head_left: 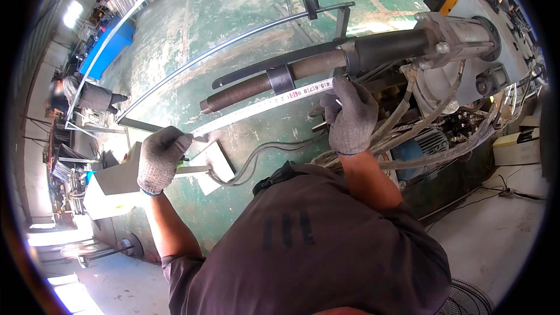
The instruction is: The person assembles a metal rod into a machine fixture, secures it with a clamp, and measures the assembly with a ruler. They then use a wrench to tighten the clamp and adjust the fixture.
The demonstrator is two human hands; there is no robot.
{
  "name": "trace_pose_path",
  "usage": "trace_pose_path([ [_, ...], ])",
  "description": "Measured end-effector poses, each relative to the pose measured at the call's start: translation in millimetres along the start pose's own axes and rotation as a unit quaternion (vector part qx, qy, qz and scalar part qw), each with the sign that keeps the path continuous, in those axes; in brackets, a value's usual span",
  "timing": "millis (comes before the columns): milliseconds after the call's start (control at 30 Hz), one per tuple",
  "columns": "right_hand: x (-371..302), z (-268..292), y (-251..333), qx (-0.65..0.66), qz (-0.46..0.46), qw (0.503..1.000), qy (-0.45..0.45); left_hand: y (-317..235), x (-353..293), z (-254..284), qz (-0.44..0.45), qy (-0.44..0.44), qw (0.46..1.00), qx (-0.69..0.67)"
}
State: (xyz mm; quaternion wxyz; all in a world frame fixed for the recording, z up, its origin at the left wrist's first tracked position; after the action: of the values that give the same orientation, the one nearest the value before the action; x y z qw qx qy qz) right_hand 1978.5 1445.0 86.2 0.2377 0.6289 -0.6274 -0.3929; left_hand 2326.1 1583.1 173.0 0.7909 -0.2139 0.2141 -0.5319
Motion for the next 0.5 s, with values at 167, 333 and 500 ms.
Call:
trace_pose_path([
  [167,-0.1,0.9,0.4,-0.003,-0.002,1.0,0.002,1.4,-0.8,1.1,0.002,0.006,1.0,-0.004],
  [333,1.5,1.8,-1.6,0.002,-0.005,1.0,0.0,-0.1,-0.7,1.2,0.003,0.006,1.0,-0.003],
  [500,1.8,1.8,-1.9,0.007,0.001,1.0,0.006,1.3,0.0,0.7,0.0,0.003,1.0,0.0],
])
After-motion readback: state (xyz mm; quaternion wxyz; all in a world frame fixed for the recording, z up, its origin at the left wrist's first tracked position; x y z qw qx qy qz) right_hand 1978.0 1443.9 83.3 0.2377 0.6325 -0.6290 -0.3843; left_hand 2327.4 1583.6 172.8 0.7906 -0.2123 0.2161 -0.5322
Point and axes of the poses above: each hand's wrist, its own x-axis towards the middle knuckle, its own z-axis out of the back of the hand, y = z × x, the point moved 1 cm from there along x, towards the middle knuckle, and after that the axes turned 7 degrees about x, right-handed, at the moved point
